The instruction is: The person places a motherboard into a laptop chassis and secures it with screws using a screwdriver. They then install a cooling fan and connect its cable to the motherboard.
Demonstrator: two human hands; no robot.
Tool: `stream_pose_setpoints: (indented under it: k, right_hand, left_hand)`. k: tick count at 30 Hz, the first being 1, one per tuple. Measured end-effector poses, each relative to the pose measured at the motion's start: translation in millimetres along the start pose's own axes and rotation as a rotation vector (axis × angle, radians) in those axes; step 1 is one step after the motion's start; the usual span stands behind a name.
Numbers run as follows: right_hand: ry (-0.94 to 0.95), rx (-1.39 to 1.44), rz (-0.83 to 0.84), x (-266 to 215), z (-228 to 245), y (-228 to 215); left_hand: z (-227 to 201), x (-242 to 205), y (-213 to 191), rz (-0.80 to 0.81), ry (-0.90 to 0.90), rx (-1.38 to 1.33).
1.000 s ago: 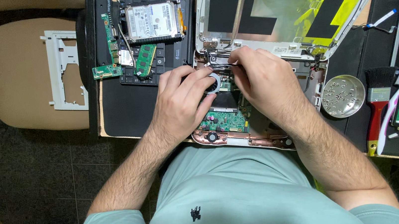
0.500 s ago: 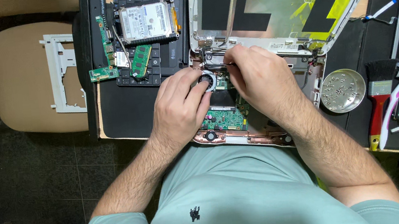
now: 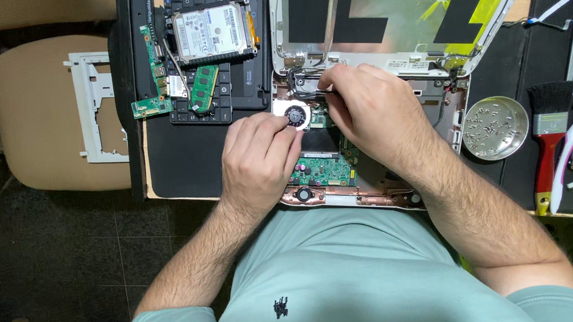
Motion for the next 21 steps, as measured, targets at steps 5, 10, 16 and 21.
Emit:
stream_pose_setpoints:
  k: [5, 10, 16, 21]
  right_hand:
    - [-0.006, 0.008, 0.008, -1.1, -3.0, 5.6]
    - [0.0, 0.008, 0.02, -1.1, -3.6, 7.1]
    - [-0.005, 0.011, 0.021, -1.8, -3.6, 6.3]
    - [-0.005, -0.009, 0.024, -1.9, -4.7, 7.7]
  left_hand:
    - [-2.7, 8.5, -5.6, 0.039, -0.002, 0.062]
    - [-2.9, 12.5, -7.0, 0.076, -0.043, 0.078]
    - [9.3, 6.5, -2.4, 0.099, -0.073, 0.077]
    - [5.3, 4.3, 2.2, 0.116, -0.005, 0.12]
Point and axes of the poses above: each hand's wrist, its own x-axis towards the middle knuckle, its own y-axis out of the palm, z = x × y, the point moved 10 cm from there along x, towards the middle knuckle, and after that the axes turned 2 degrees about -x, right-handed, at the moved point
